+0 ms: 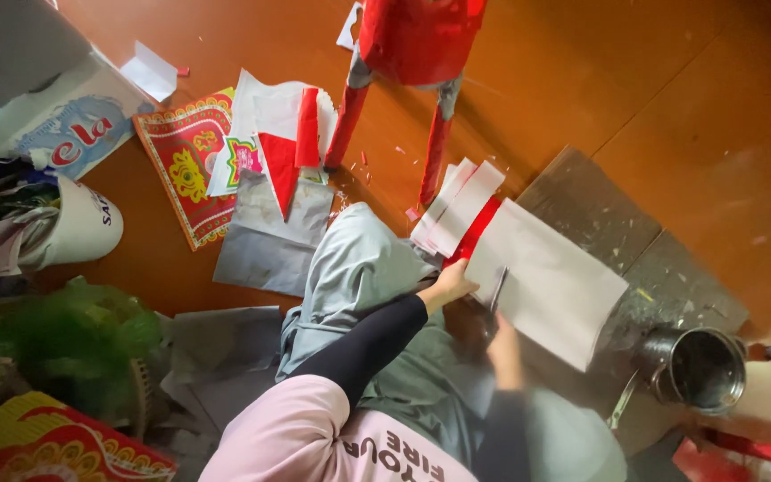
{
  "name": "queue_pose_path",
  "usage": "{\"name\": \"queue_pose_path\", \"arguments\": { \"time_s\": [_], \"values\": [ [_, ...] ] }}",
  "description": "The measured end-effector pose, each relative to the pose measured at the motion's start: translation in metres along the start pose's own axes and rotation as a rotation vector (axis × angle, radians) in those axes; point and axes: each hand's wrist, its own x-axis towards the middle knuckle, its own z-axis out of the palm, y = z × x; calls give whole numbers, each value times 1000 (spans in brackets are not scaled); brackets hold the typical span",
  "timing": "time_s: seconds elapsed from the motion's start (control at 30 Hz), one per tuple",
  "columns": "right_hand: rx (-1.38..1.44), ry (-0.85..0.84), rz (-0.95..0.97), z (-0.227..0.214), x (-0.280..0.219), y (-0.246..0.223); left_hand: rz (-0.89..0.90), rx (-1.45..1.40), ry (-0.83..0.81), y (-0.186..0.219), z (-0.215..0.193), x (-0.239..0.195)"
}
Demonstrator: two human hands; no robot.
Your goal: Cutting white and red paper strips using scissors for crafting.
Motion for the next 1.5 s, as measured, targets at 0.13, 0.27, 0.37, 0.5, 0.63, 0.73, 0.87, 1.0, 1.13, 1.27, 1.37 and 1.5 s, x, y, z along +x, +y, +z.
{"name": "queue_pose_path", "arguments": {
  "time_s": [0.13,0.27,0.37,0.5,0.63,0.73,0.87,1.0,1.13,1.27,1.37,1.5],
  "values": [
    [188,-117,-9,-24,-20,-37,185,167,82,-17,7,10],
    [718,-200,264,-44,-46,-56,120,295,65,-20,11,9],
    [878,-257,166,-67,-73,-77,286,278,152,-3,0,6],
    [1264,-311,273,-52,-101,-83,339,259,139,-20,-7,25],
    [1410,-512,354,-45,-115,-95,206,-135,-1,-49,-4,42],
    [1391,-571,454,-52,-105,-108,160,-345,-97,-40,-12,42],
    [1318,-496,404,-45,-89,-97,90,-423,-160,-22,-25,30],
    [1216,-417,324,-28,-69,-87,73,-364,-194,27,-32,3],
    [1171,-309,178,-34,-62,-101,57,-265,-197,53,-35,-12],
    [1195,-302,228,-45,-69,-120,-12,-263,-183,63,-32,-19],
    [1125,-266,313,-46,-75,-131,-73,-233,-159,59,-33,-17],
    [1119,-266,337,-38,-79,-123,-65,-179,-103,27,-33,7]
  ]
}}
